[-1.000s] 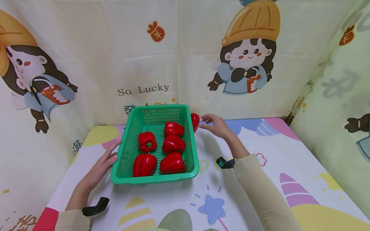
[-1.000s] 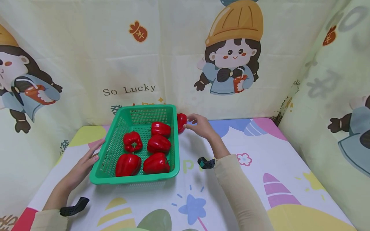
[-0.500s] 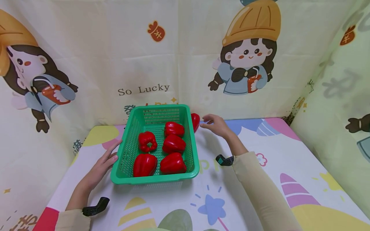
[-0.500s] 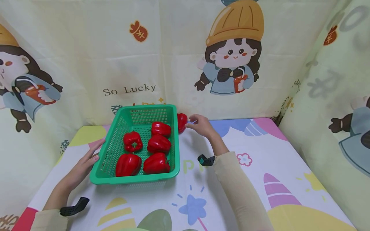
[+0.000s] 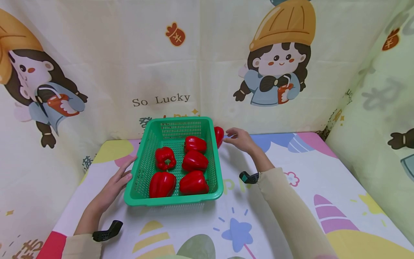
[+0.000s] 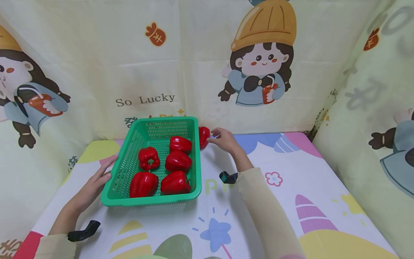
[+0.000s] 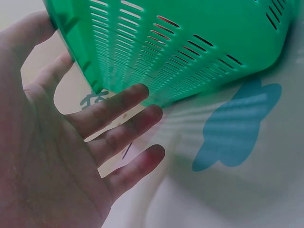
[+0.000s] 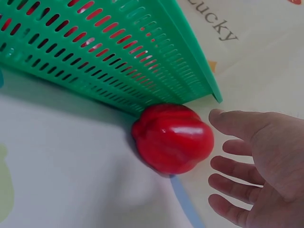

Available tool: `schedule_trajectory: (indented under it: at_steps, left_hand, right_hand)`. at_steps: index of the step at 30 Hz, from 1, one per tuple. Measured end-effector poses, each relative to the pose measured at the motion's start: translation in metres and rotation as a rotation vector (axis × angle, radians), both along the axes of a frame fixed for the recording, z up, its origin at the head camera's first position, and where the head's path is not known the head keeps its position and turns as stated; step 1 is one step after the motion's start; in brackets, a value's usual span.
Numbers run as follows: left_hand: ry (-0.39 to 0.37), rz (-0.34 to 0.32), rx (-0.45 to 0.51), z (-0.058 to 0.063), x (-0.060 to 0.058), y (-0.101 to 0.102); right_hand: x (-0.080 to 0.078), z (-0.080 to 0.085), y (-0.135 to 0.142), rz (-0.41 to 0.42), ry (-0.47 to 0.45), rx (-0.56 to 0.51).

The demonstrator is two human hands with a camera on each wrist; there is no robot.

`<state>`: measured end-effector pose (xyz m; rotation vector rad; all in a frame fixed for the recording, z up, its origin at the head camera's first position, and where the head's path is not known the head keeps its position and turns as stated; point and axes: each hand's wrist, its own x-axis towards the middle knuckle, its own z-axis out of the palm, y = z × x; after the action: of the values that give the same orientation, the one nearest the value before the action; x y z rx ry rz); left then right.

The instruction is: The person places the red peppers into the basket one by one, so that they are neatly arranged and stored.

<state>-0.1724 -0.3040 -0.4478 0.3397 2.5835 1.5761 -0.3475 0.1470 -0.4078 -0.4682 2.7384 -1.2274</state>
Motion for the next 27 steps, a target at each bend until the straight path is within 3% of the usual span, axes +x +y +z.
schedule_trajectory:
  at_steps: [27]
  left_hand:
    - [-0.019, 0.007, 0.007, 0.001, 0.0, 0.001]
  right_hand:
    - [-0.009, 0.002, -0.015, 0.005, -0.009, 0.006]
